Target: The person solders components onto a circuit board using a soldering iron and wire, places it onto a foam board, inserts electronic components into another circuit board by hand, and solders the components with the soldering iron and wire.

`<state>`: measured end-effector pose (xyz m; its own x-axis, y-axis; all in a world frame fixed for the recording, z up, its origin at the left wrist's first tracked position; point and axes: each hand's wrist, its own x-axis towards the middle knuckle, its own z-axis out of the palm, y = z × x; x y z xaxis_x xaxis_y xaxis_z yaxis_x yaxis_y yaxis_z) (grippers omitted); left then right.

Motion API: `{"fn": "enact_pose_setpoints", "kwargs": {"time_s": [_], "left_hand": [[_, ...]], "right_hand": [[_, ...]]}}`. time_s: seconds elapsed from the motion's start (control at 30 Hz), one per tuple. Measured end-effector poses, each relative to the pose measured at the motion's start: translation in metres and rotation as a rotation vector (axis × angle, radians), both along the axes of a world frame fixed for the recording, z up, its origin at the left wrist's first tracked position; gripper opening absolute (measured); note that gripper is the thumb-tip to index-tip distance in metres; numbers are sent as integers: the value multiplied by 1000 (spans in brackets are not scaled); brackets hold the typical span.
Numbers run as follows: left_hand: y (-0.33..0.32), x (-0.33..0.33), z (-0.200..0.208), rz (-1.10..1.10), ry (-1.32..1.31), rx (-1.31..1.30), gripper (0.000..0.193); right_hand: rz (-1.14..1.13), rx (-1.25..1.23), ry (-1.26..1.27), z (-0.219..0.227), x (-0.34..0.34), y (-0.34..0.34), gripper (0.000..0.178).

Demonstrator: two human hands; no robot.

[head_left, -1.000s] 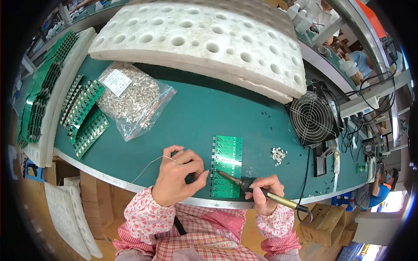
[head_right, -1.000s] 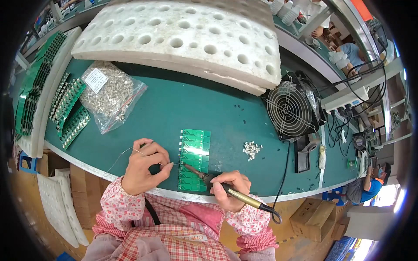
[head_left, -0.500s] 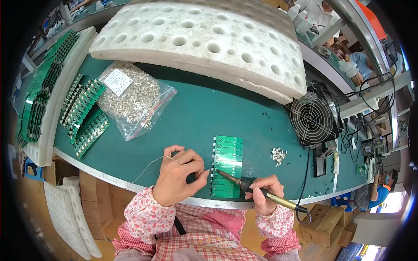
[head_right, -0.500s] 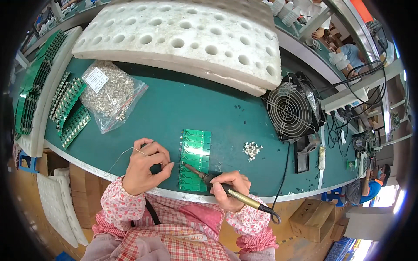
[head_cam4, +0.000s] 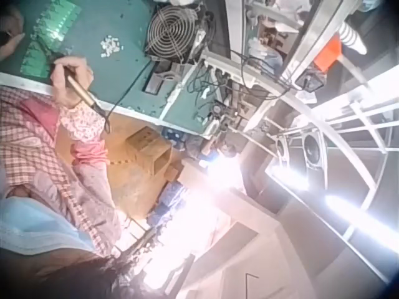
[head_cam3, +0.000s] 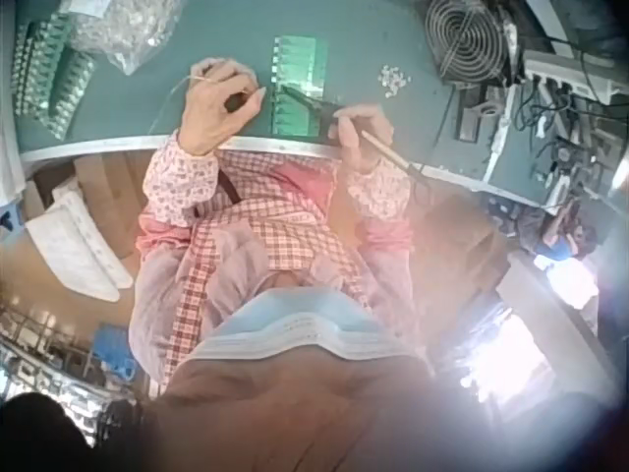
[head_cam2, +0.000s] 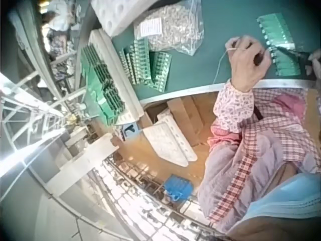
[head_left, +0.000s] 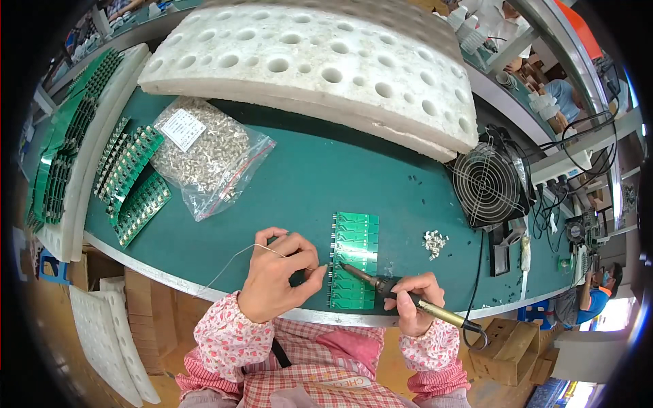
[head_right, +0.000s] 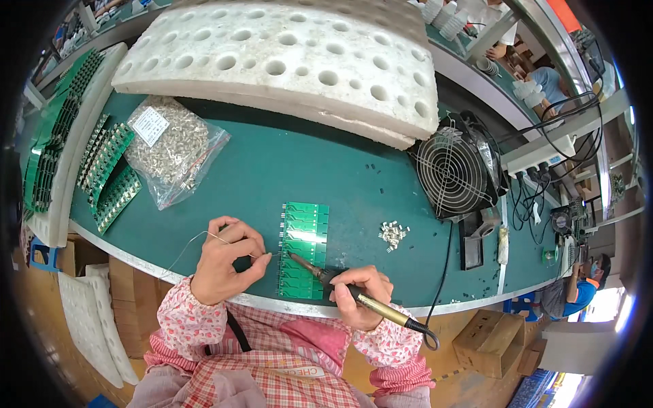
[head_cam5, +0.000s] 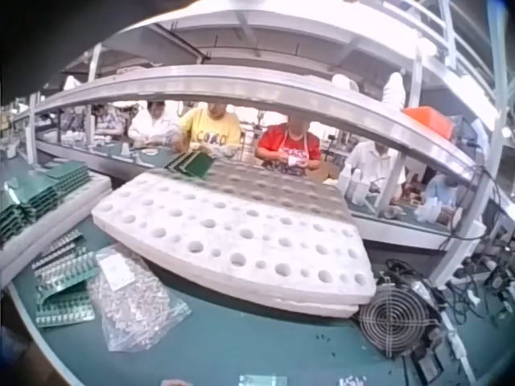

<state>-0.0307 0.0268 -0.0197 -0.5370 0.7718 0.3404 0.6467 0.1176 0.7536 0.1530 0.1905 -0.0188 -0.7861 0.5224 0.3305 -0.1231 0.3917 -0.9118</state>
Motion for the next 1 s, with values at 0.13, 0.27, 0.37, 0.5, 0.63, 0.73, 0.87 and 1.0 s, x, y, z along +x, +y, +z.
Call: {"fn": "enact_pose_setpoints", "kwargs": {"time_s": [0.13,0.27,0.37,0.5,0.63,0.73,0.87,1.0], "left_hand": [[0,0,0,-13,21,-27,16],[1,0,-1,-9,32,-27,17],[1,-1,-3,-18,61,-18,13],[1,0,-2,-12,80,-14,13],[2,1,-1,1,83,-39,17],[2,1,-1,-5,76,-34,17],[1,0,1,-12,36,-27,17],[0,0,0,-1,10,-6,17]], "right_hand": [[35,-5,-32,4,0,0,13],[58,2,-95,3,2,1,19],[33,-10,-20,1,-2,1,8],[40,-29,-13,2,-3,0,7],[26,-30,-14,3,-3,-1,6],[30,-12,-15,2,-2,0,6],[40,1,-12,1,-2,1,7],[35,36,3,2,-3,0,7]]}}
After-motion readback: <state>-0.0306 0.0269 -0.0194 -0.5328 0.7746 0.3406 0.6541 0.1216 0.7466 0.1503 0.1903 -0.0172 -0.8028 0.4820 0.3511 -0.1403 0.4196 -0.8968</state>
